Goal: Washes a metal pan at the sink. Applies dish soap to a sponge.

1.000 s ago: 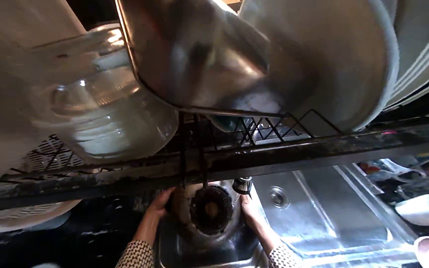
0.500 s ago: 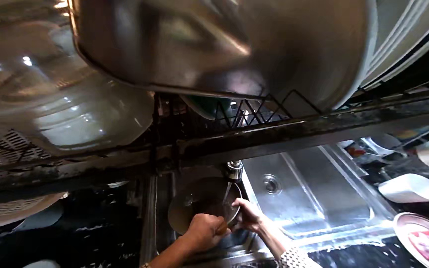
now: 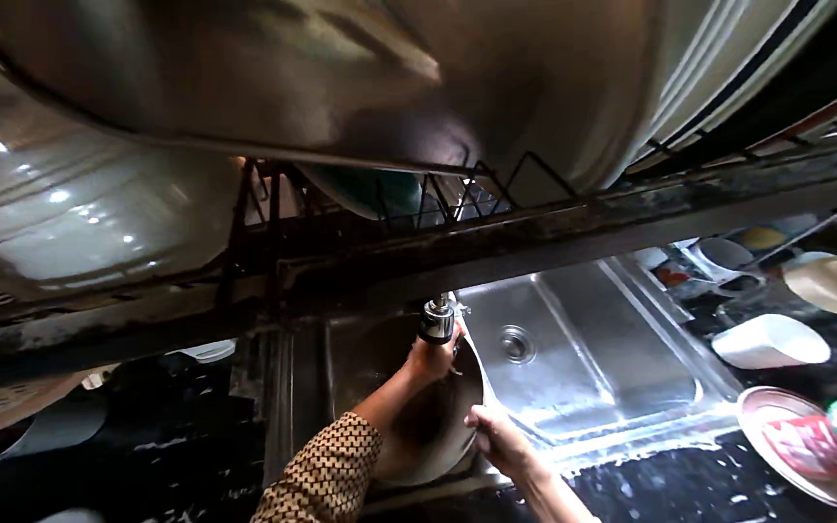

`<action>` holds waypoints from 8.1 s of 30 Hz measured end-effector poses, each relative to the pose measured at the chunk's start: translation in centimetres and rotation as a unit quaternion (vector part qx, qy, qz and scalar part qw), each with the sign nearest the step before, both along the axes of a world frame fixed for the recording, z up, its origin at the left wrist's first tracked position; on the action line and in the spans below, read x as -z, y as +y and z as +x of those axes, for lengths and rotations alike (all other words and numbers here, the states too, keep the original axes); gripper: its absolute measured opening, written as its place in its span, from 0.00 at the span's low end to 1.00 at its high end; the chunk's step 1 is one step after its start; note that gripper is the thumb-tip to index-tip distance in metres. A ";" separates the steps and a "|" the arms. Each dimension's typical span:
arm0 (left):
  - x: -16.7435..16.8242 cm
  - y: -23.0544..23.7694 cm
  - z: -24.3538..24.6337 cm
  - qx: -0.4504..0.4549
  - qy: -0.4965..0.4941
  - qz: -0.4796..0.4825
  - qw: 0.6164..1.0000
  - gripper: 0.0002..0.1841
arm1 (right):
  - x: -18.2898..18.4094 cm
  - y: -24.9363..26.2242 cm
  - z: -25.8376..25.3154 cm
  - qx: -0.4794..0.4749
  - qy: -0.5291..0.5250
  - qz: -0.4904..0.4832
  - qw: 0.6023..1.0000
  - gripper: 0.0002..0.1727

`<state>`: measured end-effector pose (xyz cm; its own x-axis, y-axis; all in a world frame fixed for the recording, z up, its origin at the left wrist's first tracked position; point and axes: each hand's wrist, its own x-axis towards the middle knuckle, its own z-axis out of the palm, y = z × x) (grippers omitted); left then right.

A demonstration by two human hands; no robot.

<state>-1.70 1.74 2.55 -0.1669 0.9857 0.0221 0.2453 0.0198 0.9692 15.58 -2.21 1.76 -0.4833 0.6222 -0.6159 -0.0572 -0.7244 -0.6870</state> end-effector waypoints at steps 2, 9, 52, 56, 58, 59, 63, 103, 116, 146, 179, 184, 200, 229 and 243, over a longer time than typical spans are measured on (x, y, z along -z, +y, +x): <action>-0.4 0.3 0.0 0.006 0.027 0.023 0.999 0.15 | -0.3 -0.1 0.2 0.003 -0.007 0.029 1.000 0.35; 0.3 -0.7 -1.3 -0.074 -0.225 -0.129 0.963 0.09 | -0.6 0.2 0.7 0.001 -0.024 0.047 0.999 0.56; 4.9 -7.1 -1.3 0.123 0.333 -0.082 0.931 0.14 | -2.0 -0.3 0.7 0.039 -0.038 0.045 0.998 0.64; 5.6 -5.9 -4.7 0.109 0.357 -0.233 0.898 0.16 | -1.8 -0.5 0.6 0.052 -0.035 0.043 0.997 0.65; 4.9 -6.6 -3.4 0.119 0.336 -0.191 0.914 0.14 | -2.4 -0.3 0.8 0.053 -0.041 0.039 0.997 0.63; 4.5 -6.9 -2.7 0.129 0.324 -0.170 0.922 0.13 | -2.5 -0.2 0.8 0.054 -0.043 0.037 0.997 0.63; 4.6 -5.7 -3.5 0.107 0.337 -0.234 0.906 0.15 | -2.6 -0.1 0.4 0.048 -0.046 0.041 0.997 0.65; 1.8 -4.4 2.5 -0.010 -0.210 -0.184 0.960 0.14 | 0.7 1.3 -1.3 -0.069 -0.040 0.029 0.996 0.63; 1.9 -2.8 -0.6 -0.066 -0.330 -0.169 0.926 0.13 | 2.5 1.2 -3.0 -0.063 -0.036 -0.049 0.996 0.62; -4.6 -10.4 -5.7 -0.161 -0.126 -0.131 0.970 0.22 | 0.6 5.5 -11.2 -0.035 -0.126 0.461 0.878 0.26; -2.9 -9.9 -4.0 -0.026 0.003 -0.059 0.998 0.11 | 4.3 24.2 -12.3 -0.025 -0.288 0.262 0.921 0.23; -2.5 -10.8 -4.2 -0.050 -0.006 -0.069 0.996 0.11 | 3.2 20.1 -9.9 -0.064 -0.204 0.208 0.954 0.37; -1.7 -13.3 3.7 0.216 0.268 -0.017 0.939 0.15 | -2.6 3.3 2.2 -0.051 -0.133 -0.001 0.990 0.44; 8.0 -8.6 -3.4 -0.027 0.381 -0.340 0.859 0.22 | -9.8 0.0 16.8 0.154 -0.285 0.339 0.883 0.44; -0.5 -2.8 10.3 0.042 -0.210 -0.221 0.952 0.23 | -1.1 -4.9 24.0 0.412 -0.065 0.073 0.906 0.13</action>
